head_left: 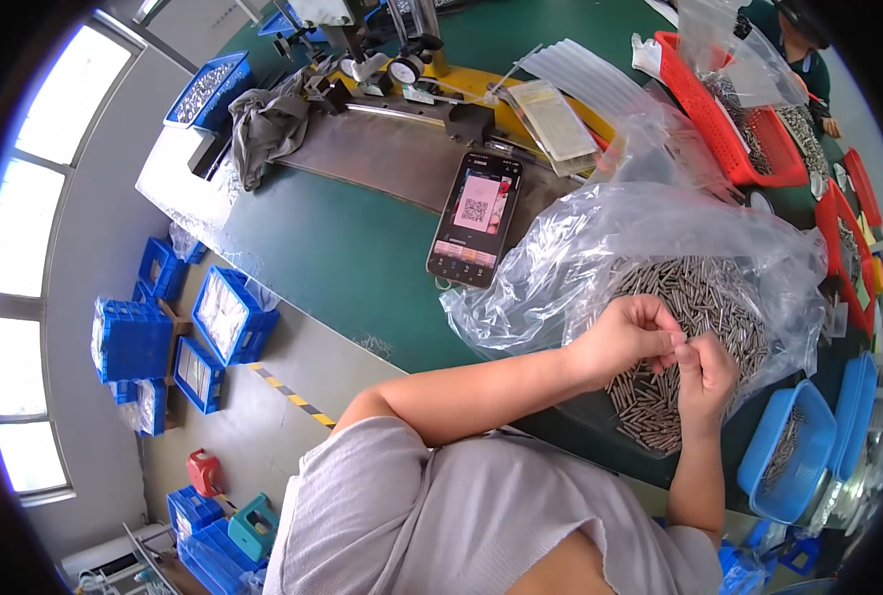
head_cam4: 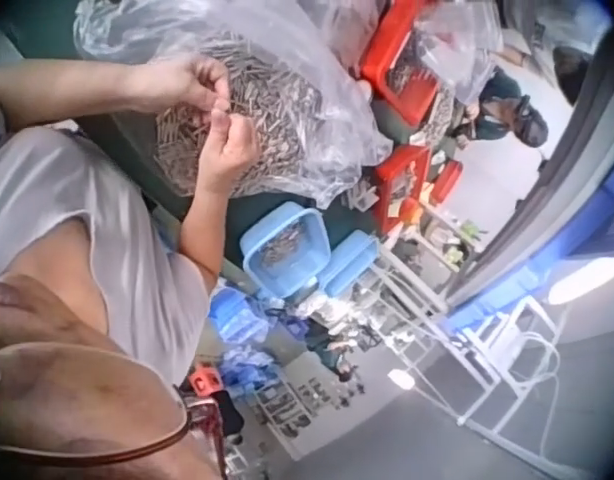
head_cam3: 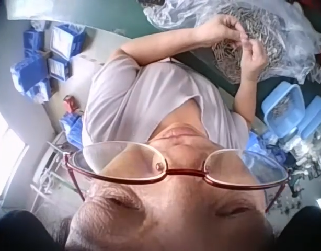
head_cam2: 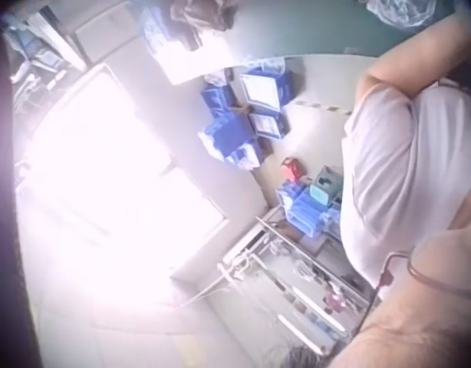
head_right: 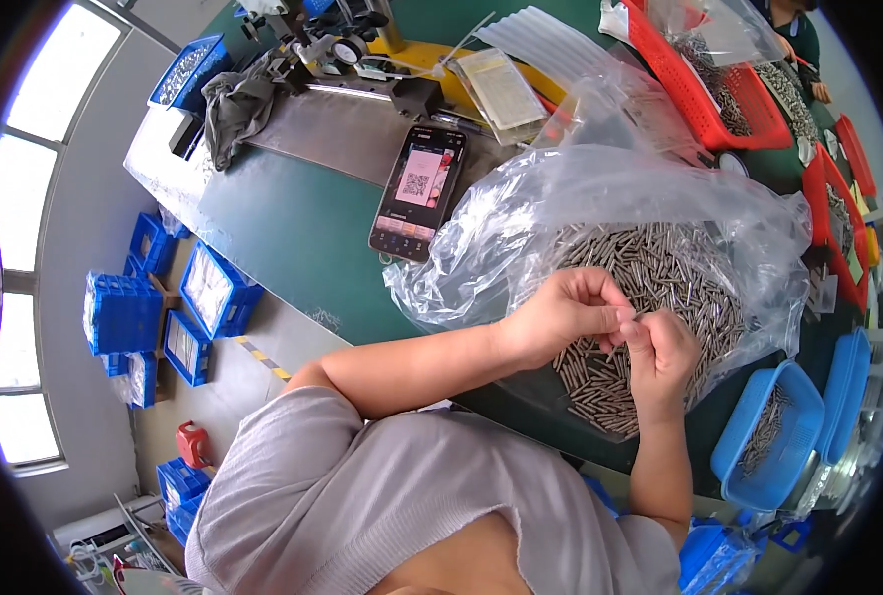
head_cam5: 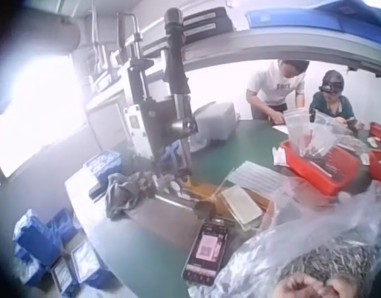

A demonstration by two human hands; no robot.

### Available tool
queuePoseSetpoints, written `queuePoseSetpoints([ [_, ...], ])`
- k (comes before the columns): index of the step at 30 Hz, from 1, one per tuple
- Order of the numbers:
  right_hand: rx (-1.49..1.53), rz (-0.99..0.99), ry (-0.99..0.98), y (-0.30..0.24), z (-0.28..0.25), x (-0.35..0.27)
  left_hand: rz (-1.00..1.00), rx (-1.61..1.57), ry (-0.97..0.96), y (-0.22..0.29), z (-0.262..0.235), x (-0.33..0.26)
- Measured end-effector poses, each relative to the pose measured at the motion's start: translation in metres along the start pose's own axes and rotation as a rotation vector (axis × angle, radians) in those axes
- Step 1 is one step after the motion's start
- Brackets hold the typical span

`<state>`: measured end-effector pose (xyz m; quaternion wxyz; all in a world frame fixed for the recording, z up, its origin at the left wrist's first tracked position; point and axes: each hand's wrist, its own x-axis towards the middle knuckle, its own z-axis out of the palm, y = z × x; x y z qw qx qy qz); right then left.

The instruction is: The recorder is inspecting and sorting small metal pins at a workbench in a factory setting.

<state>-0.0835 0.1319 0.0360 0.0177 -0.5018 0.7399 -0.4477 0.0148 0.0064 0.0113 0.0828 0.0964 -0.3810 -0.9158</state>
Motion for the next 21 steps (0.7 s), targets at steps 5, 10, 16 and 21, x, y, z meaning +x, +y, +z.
queuePoseSetpoints([
  [5,-0.054,-0.076,-0.015,-0.005,0.001,0.002,-0.054,-0.043,0.004,0.002,-0.003,0.002],
  [10,0.038,0.213,0.216,0.012,0.001,-0.003,0.055,-0.055,0.158,0.002,-0.001,0.003],
  [16,1.386,0.781,0.152,0.015,-0.03,0.022,0.102,-0.053,0.219,0.002,-0.001,0.006],
  [21,0.716,0.693,0.014,0.037,-0.031,0.012,0.117,-0.042,0.184,0.002,-0.004,0.01],
])
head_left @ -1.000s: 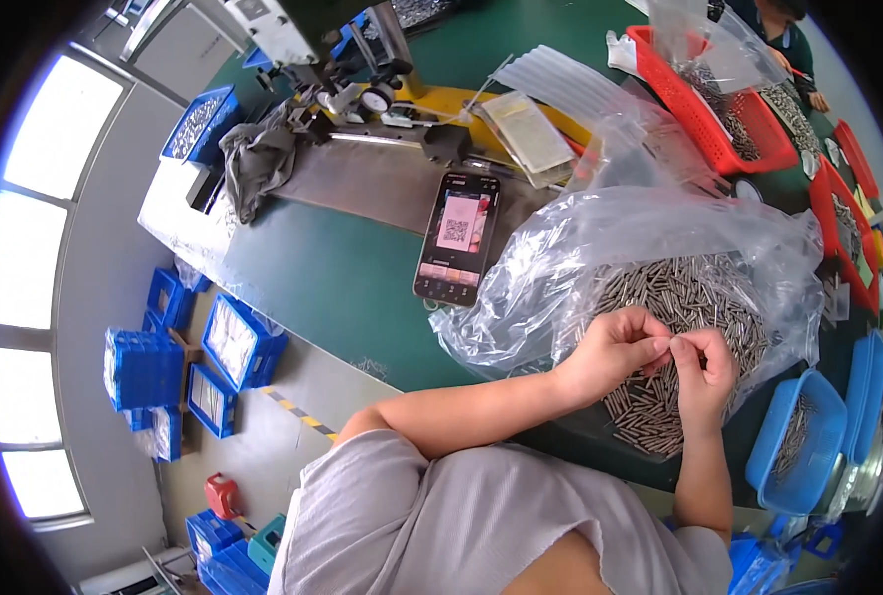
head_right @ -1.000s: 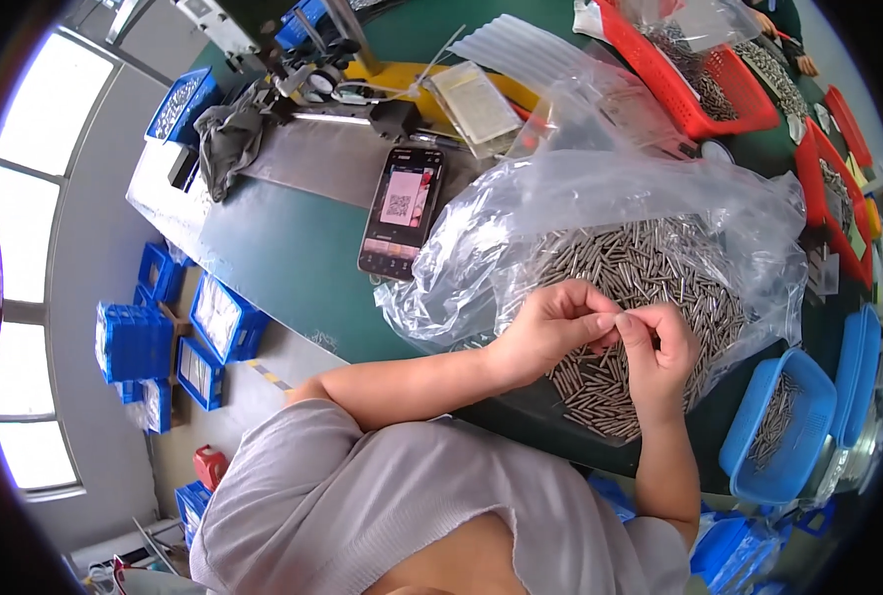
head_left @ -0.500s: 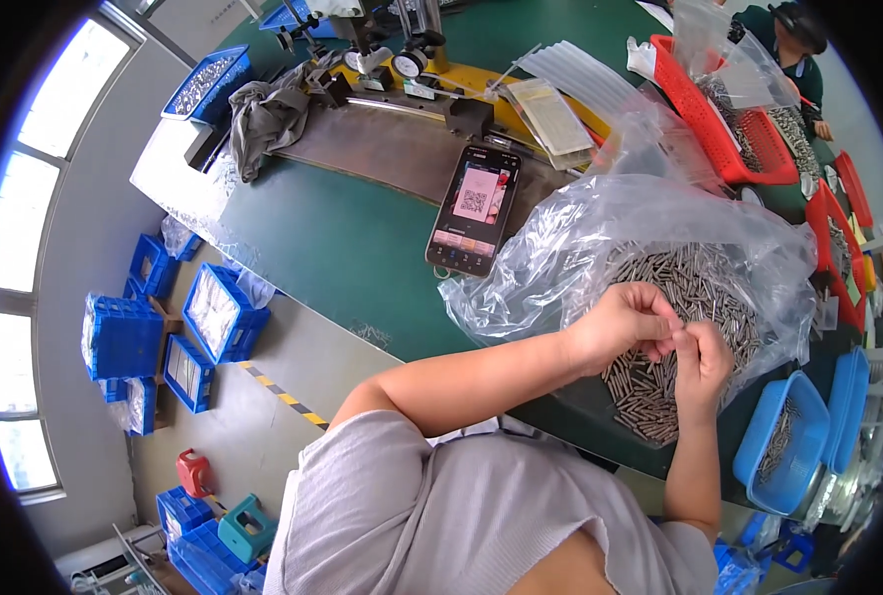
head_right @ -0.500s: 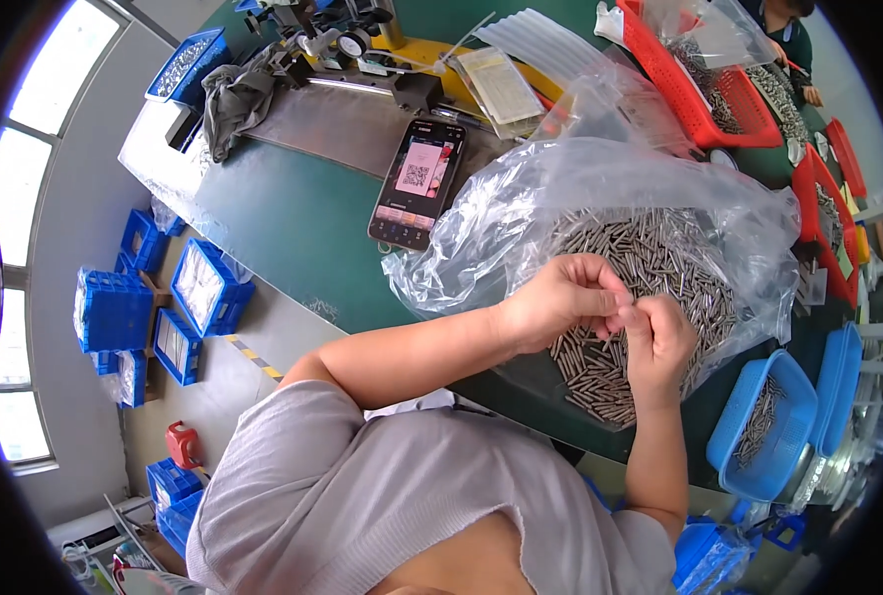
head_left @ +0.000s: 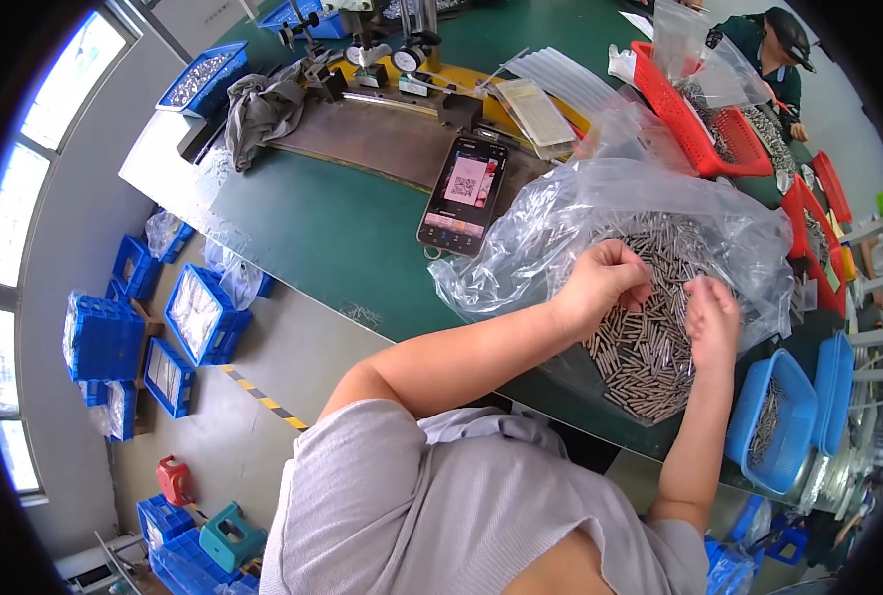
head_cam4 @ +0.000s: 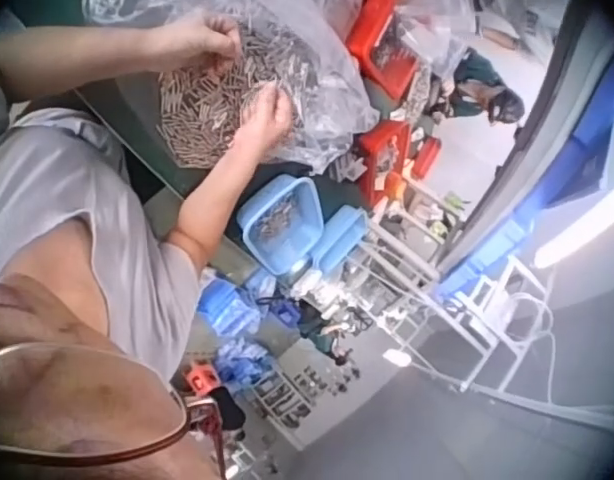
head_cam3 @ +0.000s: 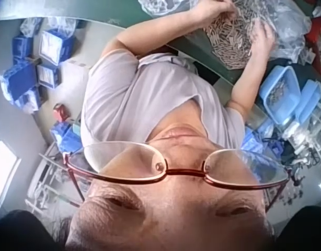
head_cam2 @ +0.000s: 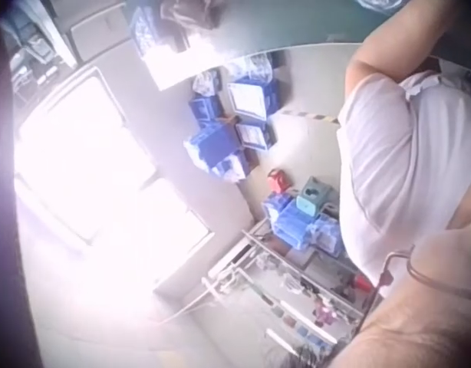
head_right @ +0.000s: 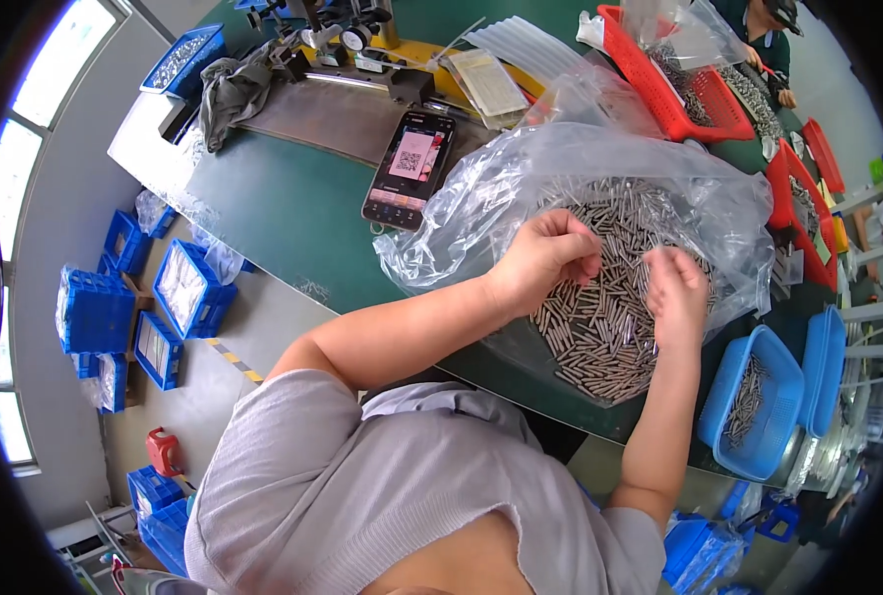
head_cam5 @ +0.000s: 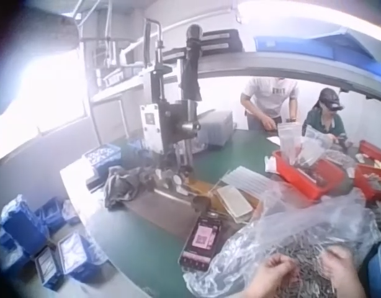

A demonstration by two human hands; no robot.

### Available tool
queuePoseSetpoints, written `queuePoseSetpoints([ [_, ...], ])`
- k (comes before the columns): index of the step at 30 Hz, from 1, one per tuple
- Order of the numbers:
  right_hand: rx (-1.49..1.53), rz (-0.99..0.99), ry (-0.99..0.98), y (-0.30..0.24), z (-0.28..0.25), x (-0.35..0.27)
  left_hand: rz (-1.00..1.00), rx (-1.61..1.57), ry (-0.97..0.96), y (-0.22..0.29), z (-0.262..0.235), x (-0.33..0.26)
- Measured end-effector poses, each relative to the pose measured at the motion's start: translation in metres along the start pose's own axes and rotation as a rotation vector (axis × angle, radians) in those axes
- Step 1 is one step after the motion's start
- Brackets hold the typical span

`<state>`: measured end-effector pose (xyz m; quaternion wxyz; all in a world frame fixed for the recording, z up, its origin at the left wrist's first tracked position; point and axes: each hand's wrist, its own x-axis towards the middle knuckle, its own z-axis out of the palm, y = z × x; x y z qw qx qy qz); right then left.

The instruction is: The recorder is inspecting and sorting small metal pins at a workbench in a factory setting.

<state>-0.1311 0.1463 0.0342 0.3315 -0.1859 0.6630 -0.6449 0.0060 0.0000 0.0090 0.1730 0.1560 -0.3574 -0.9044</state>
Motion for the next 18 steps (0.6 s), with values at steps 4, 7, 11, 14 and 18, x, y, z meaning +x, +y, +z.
queuePoseSetpoints([
  [4,-1.215,-0.246,-0.093,-0.019,0.047,-0.025,0.032,-0.024,0.011,-0.001,-0.008,-0.002],
  [7,-1.18,-0.632,-0.171,0.01,0.045,-0.02,0.011,-0.007,-0.008,-0.001,-0.004,-0.003],
  [11,-1.093,-0.554,-0.122,0.011,0.044,-0.021,0.006,-0.051,-0.025,-0.004,-0.002,-0.001],
  [14,-0.889,-0.363,-0.079,0.008,0.028,-0.01,-0.008,-0.069,0.027,-0.002,-0.002,0.003],
  [18,-0.531,-0.319,-0.158,0.012,0.023,0.004,-0.013,-0.07,0.076,0.011,-0.006,0.0],
])
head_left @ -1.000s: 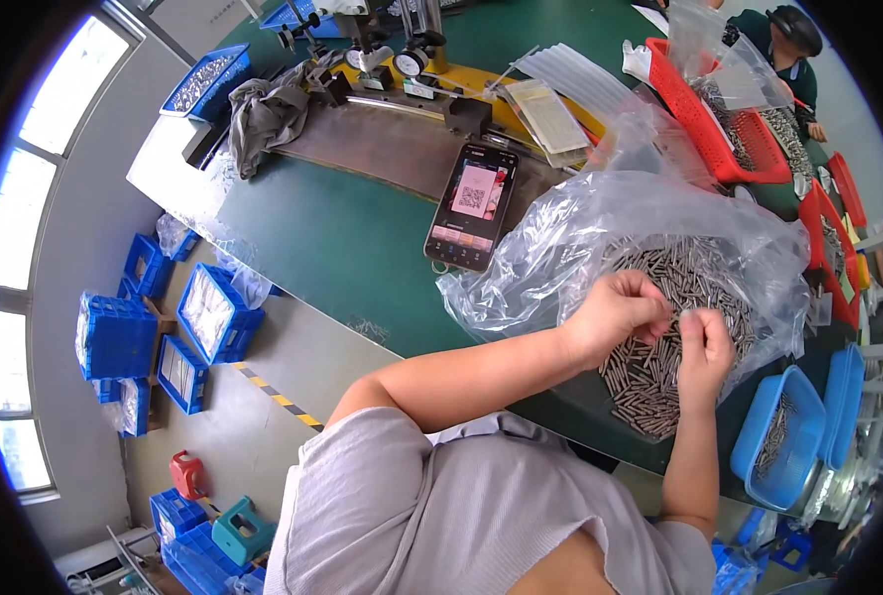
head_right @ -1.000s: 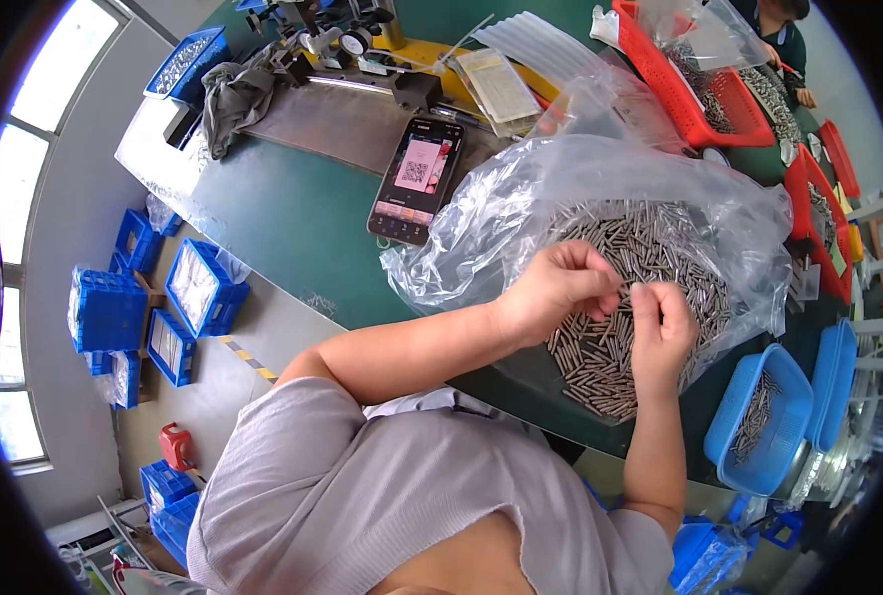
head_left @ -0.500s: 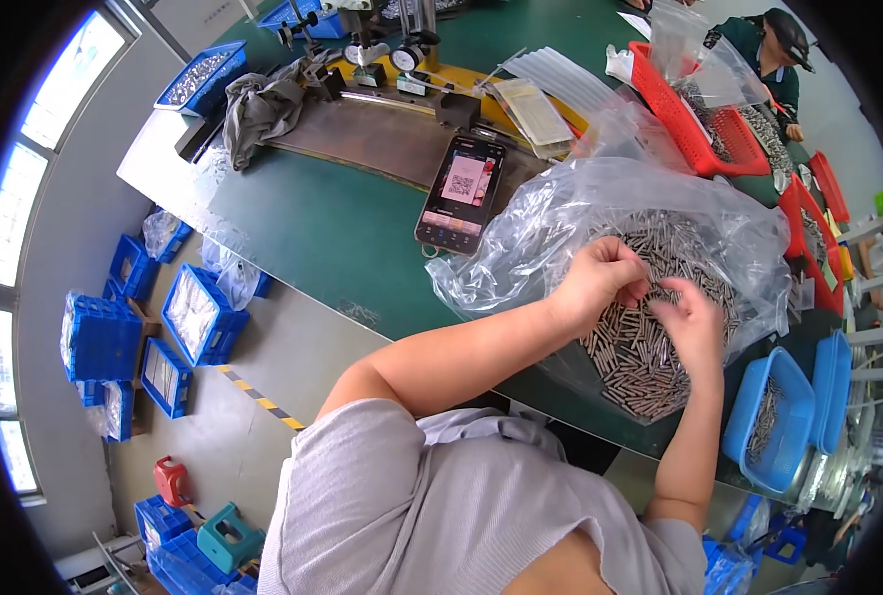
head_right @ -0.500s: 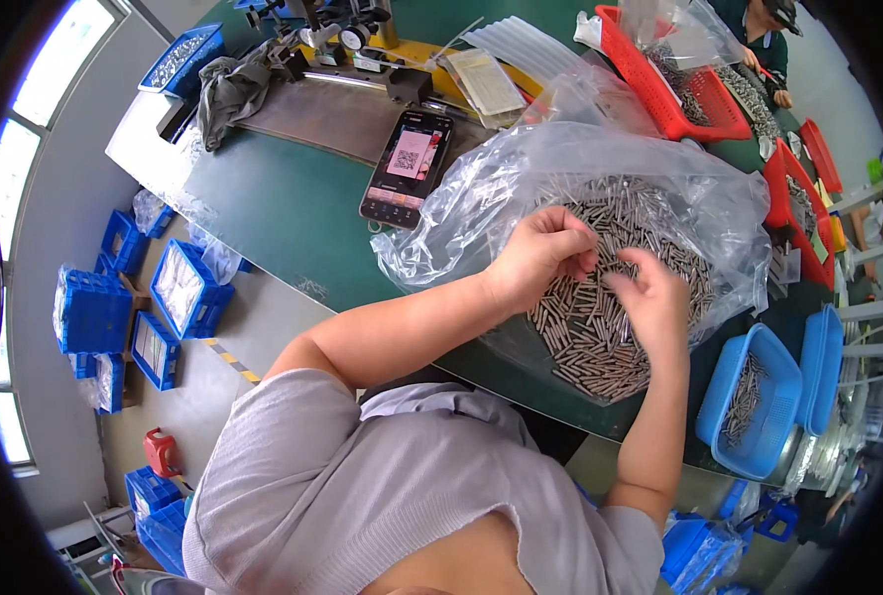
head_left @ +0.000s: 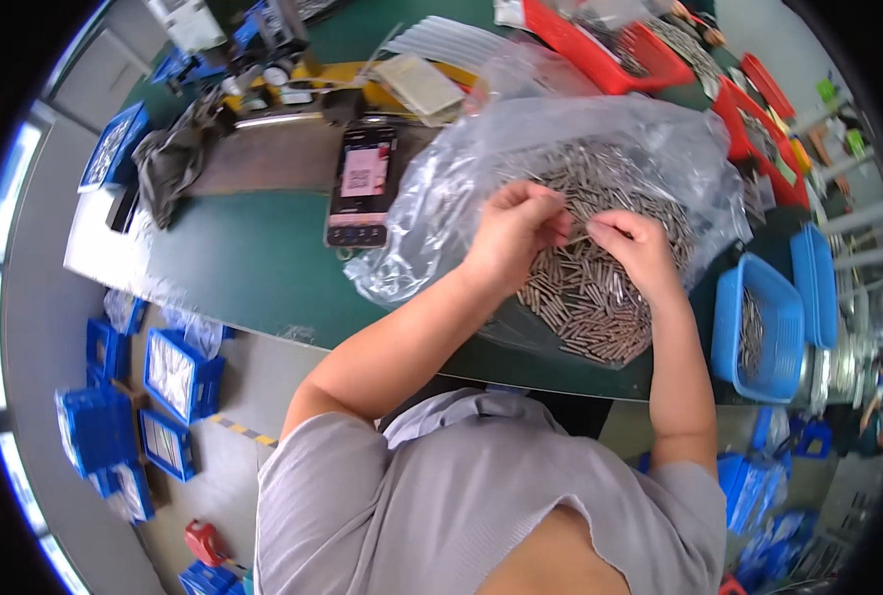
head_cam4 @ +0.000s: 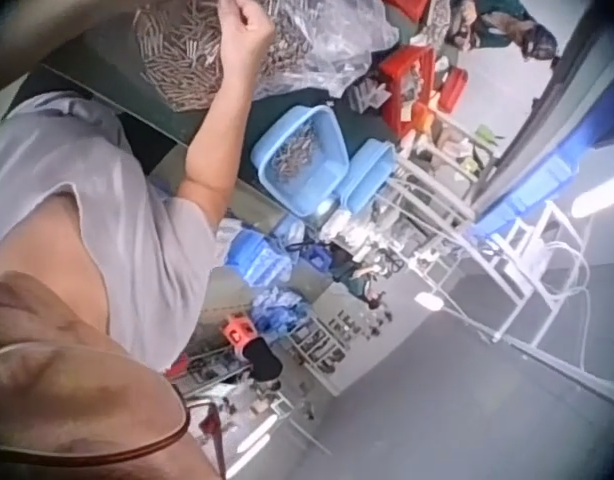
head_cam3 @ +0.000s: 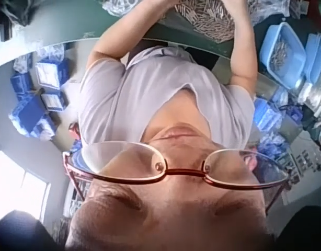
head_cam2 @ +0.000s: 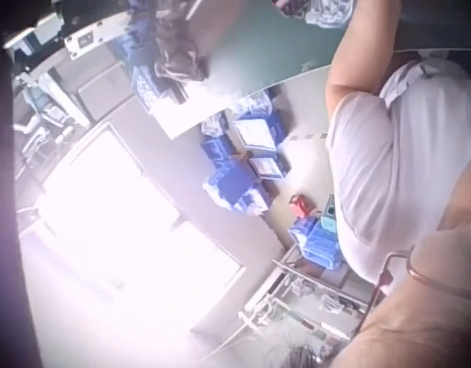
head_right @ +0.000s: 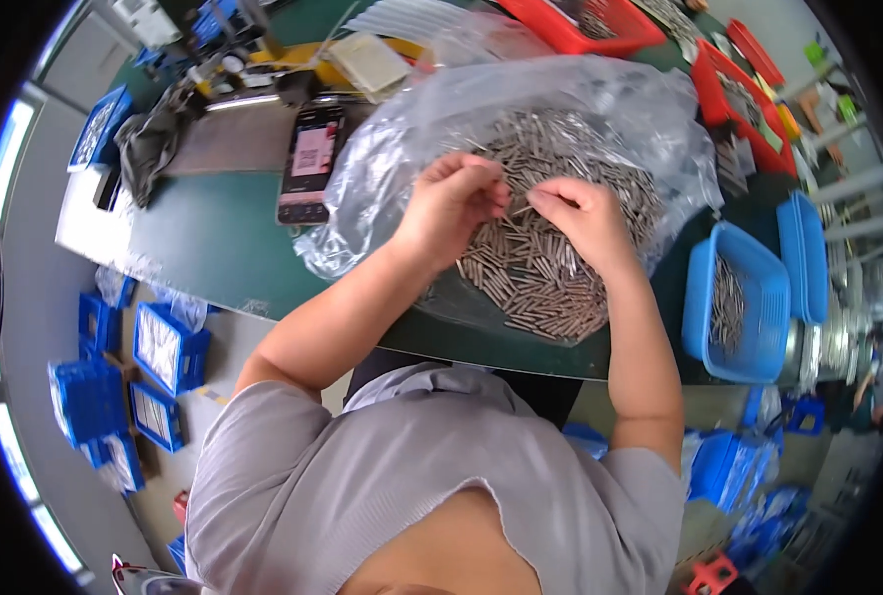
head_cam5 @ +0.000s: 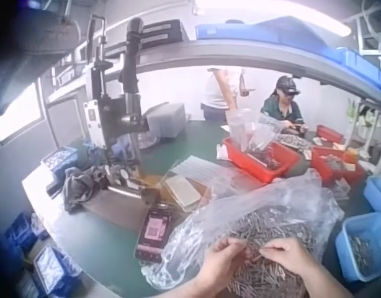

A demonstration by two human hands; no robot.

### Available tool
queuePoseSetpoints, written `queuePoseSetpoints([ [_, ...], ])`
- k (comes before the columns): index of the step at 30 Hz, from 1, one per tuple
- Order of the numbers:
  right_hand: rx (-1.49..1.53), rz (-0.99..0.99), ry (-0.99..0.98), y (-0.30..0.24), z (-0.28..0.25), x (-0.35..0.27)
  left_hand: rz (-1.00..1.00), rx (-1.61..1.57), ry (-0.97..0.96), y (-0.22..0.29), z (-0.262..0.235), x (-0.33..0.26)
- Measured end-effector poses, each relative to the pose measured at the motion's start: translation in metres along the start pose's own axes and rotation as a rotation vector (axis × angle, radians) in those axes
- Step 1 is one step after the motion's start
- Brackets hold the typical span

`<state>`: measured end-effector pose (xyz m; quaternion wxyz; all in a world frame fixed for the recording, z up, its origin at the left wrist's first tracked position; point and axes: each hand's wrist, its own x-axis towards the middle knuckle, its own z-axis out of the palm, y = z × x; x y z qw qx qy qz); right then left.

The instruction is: The recorder is inspecting and sorting small metal pins at a workbench in a factory setting.

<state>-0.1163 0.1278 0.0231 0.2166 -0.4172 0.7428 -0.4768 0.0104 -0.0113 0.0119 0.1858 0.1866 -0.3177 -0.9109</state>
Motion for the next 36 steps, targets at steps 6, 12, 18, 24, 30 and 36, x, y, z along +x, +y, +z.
queuePoseSetpoints([
  [6,0.107,0.036,0.002,-0.003,-0.007,-0.007,-0.023,0.061,-0.08,-0.009,0.007,0.0],
  [12,-0.027,0.002,-0.063,-0.007,-0.002,-0.012,0.007,0.233,-0.209,-0.014,0.005,-0.001],
  [18,-0.112,0.016,-0.076,-0.025,-0.002,-0.018,0.013,0.461,-0.244,-0.009,0.01,-0.006],
  [24,-0.23,-0.006,-0.103,-0.025,-0.003,-0.02,0.04,0.586,-0.286,-0.011,0.009,-0.009],
  [30,0.009,-0.022,0.025,-0.023,-0.012,-0.02,-0.039,0.422,-0.241,-0.011,0.01,-0.009],
  [36,0.323,-0.048,0.065,-0.025,0.001,-0.024,-0.198,-0.039,-0.336,-0.016,0.004,-0.008],
])
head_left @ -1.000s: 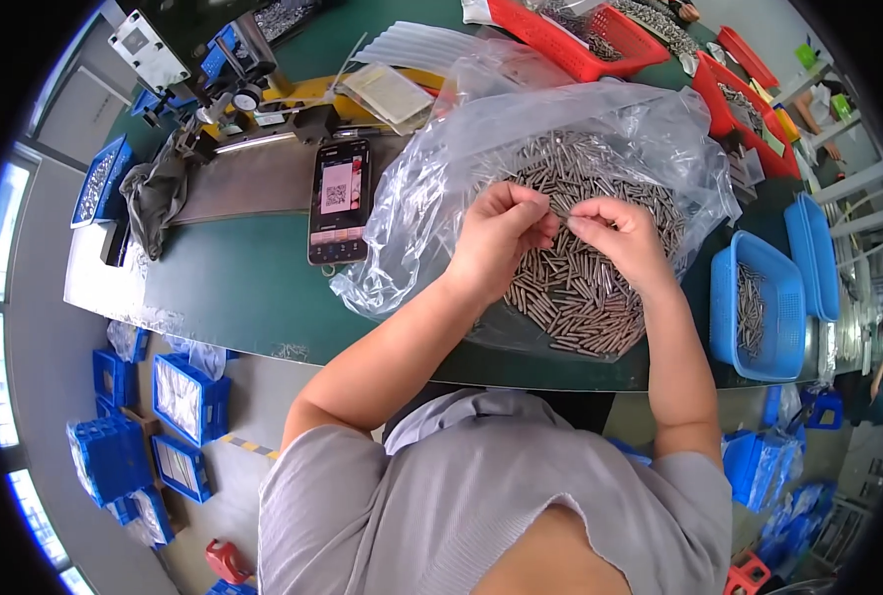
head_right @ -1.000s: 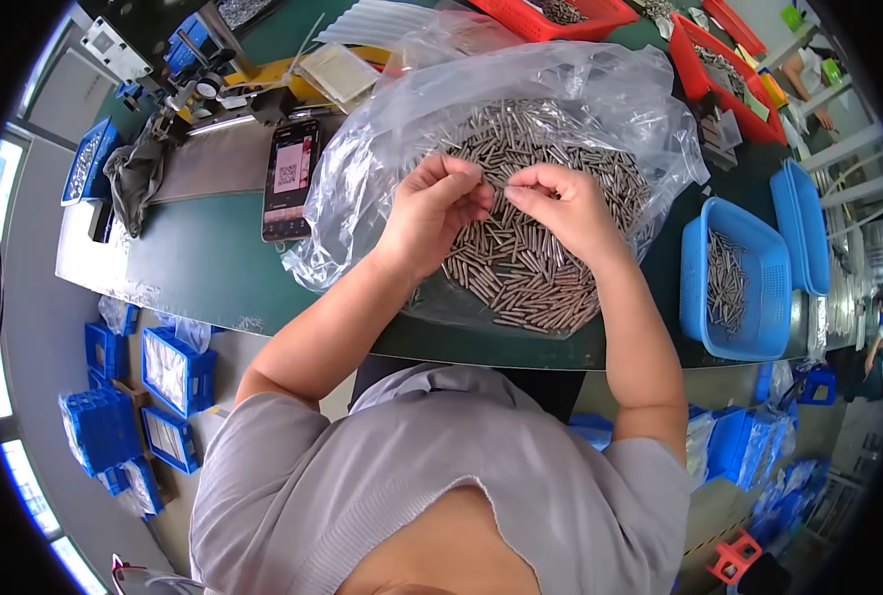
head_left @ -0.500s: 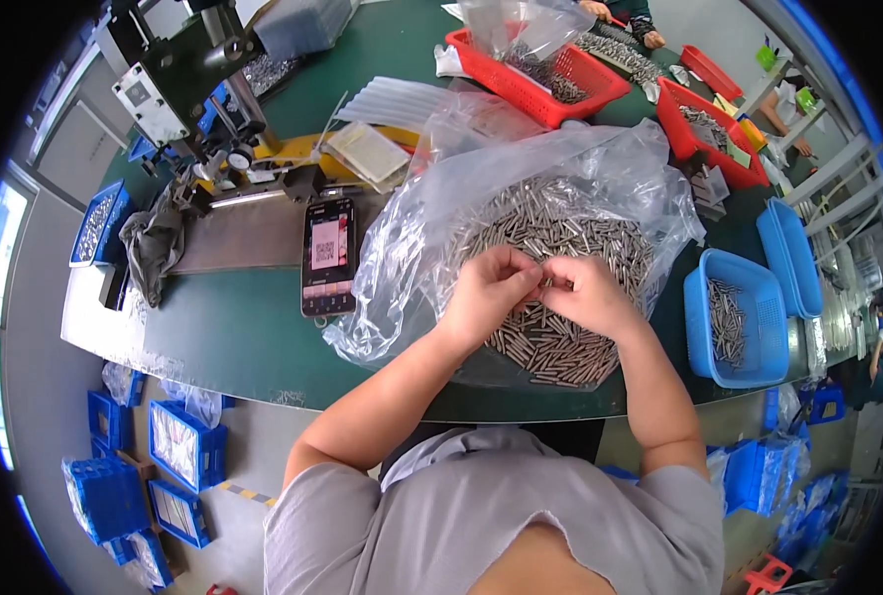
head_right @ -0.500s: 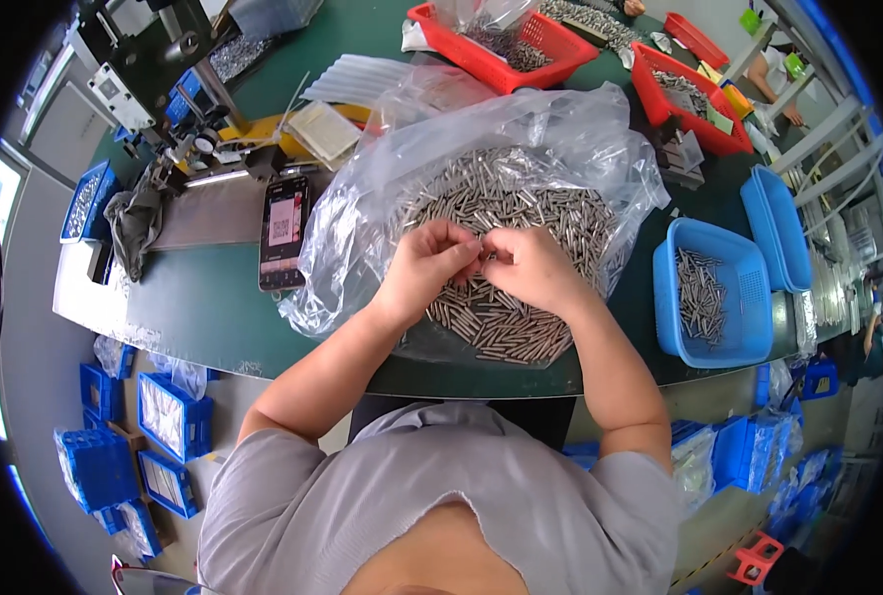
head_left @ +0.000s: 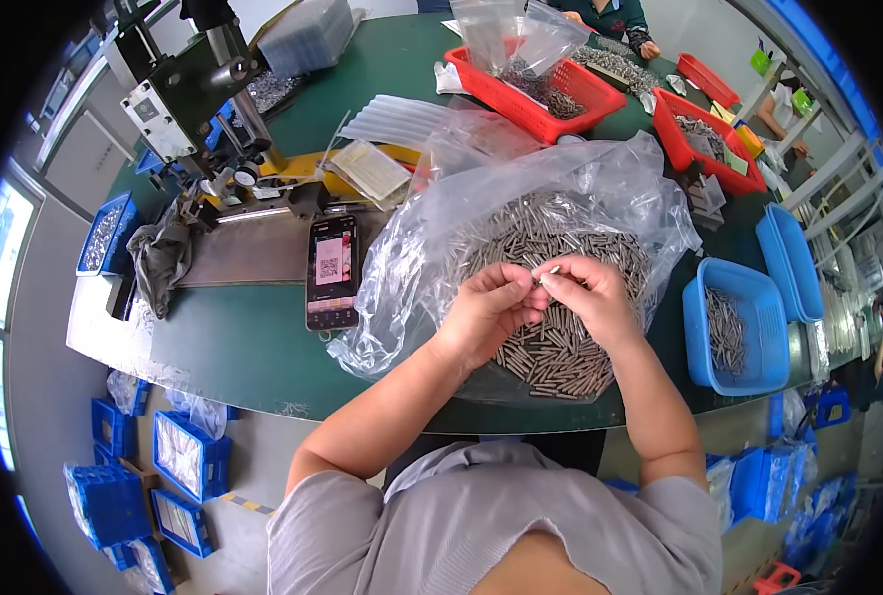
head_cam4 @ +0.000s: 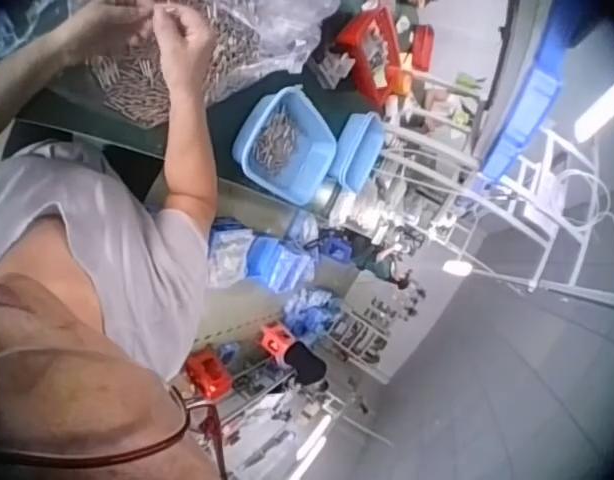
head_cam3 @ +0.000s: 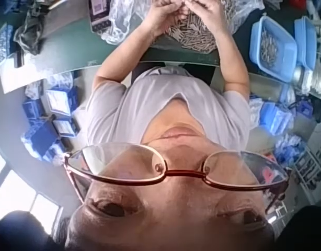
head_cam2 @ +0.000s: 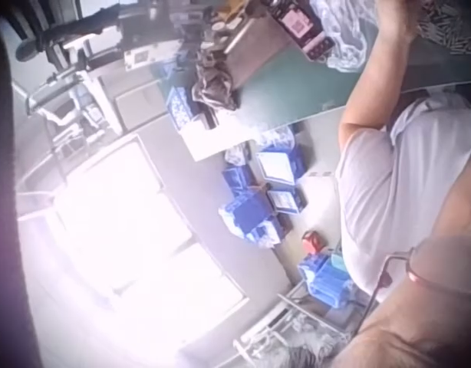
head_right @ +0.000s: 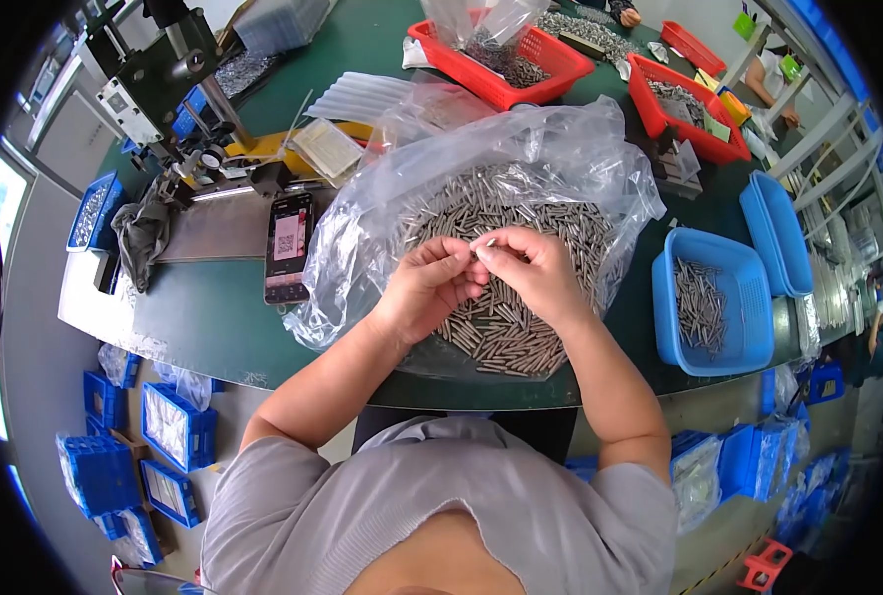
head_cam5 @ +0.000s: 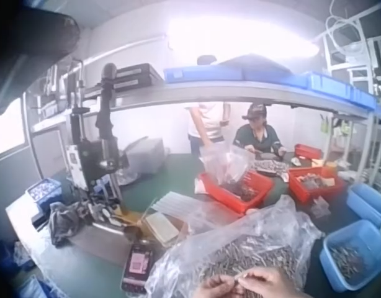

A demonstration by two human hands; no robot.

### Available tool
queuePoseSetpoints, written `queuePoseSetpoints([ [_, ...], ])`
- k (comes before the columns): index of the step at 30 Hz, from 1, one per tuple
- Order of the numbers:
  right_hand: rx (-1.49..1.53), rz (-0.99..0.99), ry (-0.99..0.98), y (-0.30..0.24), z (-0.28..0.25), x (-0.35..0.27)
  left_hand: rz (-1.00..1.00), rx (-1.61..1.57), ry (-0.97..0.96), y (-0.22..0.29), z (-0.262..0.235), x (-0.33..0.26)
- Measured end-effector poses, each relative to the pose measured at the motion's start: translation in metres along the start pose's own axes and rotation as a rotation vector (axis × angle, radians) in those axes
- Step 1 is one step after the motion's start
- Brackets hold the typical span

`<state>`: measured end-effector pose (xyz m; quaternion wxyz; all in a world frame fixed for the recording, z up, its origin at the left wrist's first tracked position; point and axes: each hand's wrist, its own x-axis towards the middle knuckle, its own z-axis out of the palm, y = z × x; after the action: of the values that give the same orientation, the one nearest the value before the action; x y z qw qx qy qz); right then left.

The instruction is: The recorder is inspecting and sorting small metal pins at a workbench in a factory setting.

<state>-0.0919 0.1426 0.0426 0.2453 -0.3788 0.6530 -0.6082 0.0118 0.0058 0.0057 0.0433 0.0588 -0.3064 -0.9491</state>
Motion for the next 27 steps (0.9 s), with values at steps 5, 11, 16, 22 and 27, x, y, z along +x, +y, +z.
queuePoseSetpoints([
  [5,-0.022,0.042,0.083,-0.011,0.008,0.001,0.018,-0.1,-0.039,0.003,-0.004,0.006],
  [11,0.015,0.038,0.098,0.002,0.01,0.001,0.018,-0.077,0.006,0.001,-0.003,0.005],
  [16,-0.048,0.0,0.121,0.002,0.013,0.0,0.022,-0.073,0.053,0.003,0.001,0.003],
  [22,-0.09,0.003,0.111,0.002,0.019,-0.001,0.085,-0.016,0.048,0.001,-0.002,-0.001],
  [27,0.0,0.015,0.155,0.01,0.019,-0.003,0.103,-0.024,0.048,-0.004,0.001,0.001],
])
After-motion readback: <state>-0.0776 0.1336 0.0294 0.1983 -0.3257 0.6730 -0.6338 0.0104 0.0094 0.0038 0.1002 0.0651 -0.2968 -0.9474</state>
